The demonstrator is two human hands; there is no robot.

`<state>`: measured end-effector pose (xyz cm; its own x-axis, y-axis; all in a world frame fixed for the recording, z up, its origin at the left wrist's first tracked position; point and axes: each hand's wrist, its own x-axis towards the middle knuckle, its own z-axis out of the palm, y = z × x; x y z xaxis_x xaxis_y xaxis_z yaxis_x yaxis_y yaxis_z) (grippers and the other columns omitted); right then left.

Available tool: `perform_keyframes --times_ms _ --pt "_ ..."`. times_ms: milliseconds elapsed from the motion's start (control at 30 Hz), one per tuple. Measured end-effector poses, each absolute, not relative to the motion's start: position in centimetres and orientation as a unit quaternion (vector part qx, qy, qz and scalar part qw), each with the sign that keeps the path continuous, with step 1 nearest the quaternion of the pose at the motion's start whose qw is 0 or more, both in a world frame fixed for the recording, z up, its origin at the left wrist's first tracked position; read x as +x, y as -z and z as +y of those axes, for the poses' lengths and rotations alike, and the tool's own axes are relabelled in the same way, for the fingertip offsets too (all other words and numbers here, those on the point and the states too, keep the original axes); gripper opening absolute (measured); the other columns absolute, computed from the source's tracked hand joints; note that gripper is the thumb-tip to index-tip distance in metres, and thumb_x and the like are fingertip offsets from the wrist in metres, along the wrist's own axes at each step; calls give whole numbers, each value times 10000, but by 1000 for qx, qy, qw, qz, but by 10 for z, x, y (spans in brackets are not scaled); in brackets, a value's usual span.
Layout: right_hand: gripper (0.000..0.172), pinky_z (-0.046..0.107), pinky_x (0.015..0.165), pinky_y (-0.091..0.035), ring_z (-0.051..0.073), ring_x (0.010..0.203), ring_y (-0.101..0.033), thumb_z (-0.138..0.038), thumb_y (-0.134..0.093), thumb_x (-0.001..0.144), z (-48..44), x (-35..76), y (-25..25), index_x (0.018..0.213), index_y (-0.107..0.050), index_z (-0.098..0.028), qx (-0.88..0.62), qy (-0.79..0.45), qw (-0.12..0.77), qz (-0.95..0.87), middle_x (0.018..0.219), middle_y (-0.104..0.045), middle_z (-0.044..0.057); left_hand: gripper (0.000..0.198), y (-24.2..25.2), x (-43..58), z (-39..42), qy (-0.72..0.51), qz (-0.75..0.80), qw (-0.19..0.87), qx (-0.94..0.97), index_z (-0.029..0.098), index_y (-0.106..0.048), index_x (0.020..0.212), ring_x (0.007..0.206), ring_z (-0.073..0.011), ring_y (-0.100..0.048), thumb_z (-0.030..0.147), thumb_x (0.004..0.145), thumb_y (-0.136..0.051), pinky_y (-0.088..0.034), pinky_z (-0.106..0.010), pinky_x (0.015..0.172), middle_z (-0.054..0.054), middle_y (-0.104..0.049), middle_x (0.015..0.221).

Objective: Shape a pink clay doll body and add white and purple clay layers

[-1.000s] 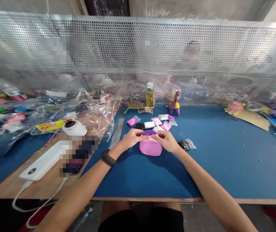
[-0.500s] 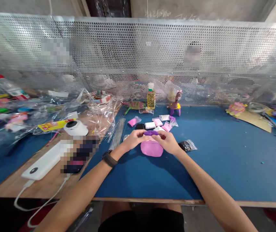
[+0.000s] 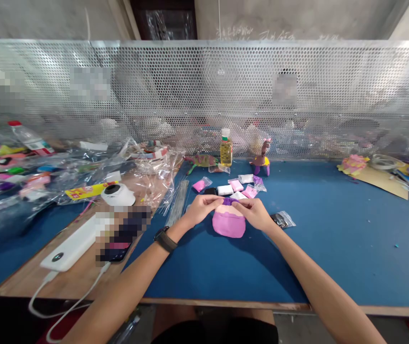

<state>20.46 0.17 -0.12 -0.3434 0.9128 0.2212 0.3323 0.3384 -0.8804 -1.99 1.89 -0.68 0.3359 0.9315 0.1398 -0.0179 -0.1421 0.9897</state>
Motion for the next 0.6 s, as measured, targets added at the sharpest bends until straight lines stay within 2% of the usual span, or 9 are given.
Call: perform_keyframes --times_ms 133,433,500,600 --pt "534 262 516 -211 100 565 -268 -621 -557 903 4 207 5 616 -477 -178 -429 -417 375 -708 593 -312 -43 456 5 -20 18 -428 359 611 561 136 -790 907 786 -191 -647 571 799 -705 -520 -310 744 -62 -724 816" --pt "507 243 544 -388 107 598 -331 -628 -558 893 6 214 4 670 -517 -175 -423 -473 331 -698 645 -355 -33 379 0 -24 16 -399 370 692 473 140 -800 912 878 -207 -656 389 642 -891 -505 -340 793 -122 -745 958" --pt "502 235 539 -377 105 599 -332 -634 -565 886 5 214 3 694 -537 -171 -419 -479 326 -699 648 -361 -35 370 -1 -24 16 -390 379 699 465 141 -796 910 870 -193 -649 366 633 -898 -501 -327 794 -111 -740 947" --pt "520 225 515 -288 96 584 -295 -626 -569 891 6 214 4 650 -501 -170 -406 -461 330 -717 622 -332 -42 375 -2 -25 15 -377 396 698 463 138 -790 912 853 -175 -638 358 628 -899 -495 -311 794 -93 -729 918"
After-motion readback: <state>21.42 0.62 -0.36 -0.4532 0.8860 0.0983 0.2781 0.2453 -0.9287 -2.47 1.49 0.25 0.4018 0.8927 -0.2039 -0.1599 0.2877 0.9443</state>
